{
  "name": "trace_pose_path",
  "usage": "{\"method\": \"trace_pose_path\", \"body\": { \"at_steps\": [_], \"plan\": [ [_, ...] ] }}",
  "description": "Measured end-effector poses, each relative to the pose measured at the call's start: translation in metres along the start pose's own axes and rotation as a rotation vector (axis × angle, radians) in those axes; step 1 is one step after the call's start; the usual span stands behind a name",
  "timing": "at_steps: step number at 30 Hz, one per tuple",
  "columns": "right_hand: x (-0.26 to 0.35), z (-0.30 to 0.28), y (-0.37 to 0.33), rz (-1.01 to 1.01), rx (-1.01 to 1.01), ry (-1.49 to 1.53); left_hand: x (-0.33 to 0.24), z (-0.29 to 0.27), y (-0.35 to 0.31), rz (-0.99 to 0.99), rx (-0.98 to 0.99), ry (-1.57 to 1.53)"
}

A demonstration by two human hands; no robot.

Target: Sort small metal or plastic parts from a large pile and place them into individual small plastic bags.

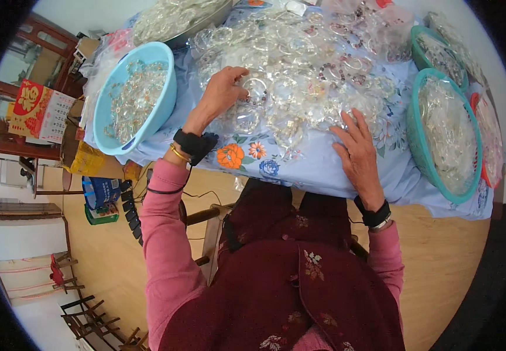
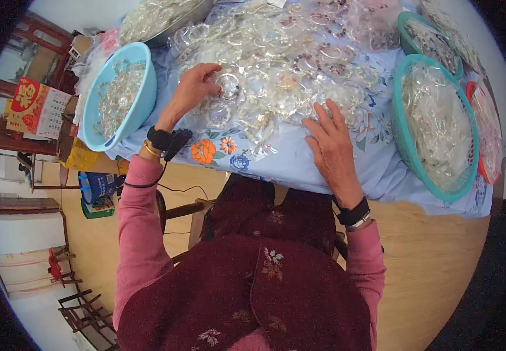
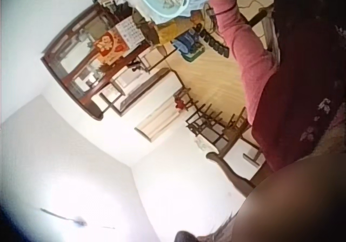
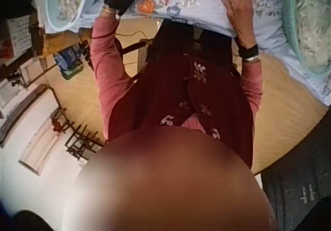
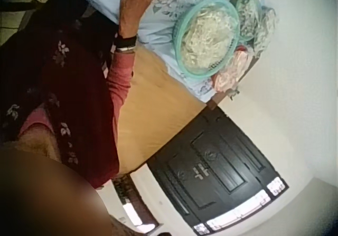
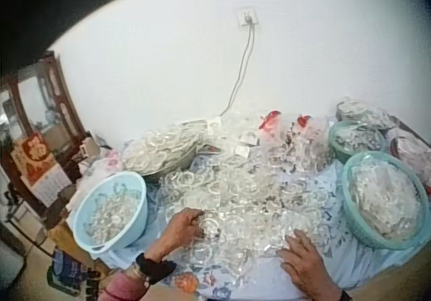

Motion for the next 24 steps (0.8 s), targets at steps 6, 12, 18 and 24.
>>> {"method": "trace_pose_path", "body": {
  "at_steps": [6, 12, 18, 24],
  "plan": [
    [-0.001, 0.004, -0.001, 0.019, -0.012, 0.005, 0.020, 0.011, 0.007, -0.162, 0.060, -0.348],
    [-0.002, 0.002, -0.001, 0.022, -0.017, -0.003, 0.013, 0.002, 0.008, -0.139, -0.004, -0.583],
    [-0.001, 0.002, -0.003, -0.004, -0.029, -0.030, 0.004, -0.022, 0.004, -0.200, -0.163, -0.619],
    [-0.001, -0.003, -0.003, -0.011, -0.027, 0.004, -0.048, -0.030, 0.013, -0.312, 0.114, -0.783]
  ]
}}
Point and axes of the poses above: each hand's wrist, its own y-axis towards the middle knuckle, its own z-axis out of the palm, x = y × z, the point moved 6 cm from there along y, towards the middle knuckle, and after that the axes turned 8 degrees about y, right-handed, at the moved point
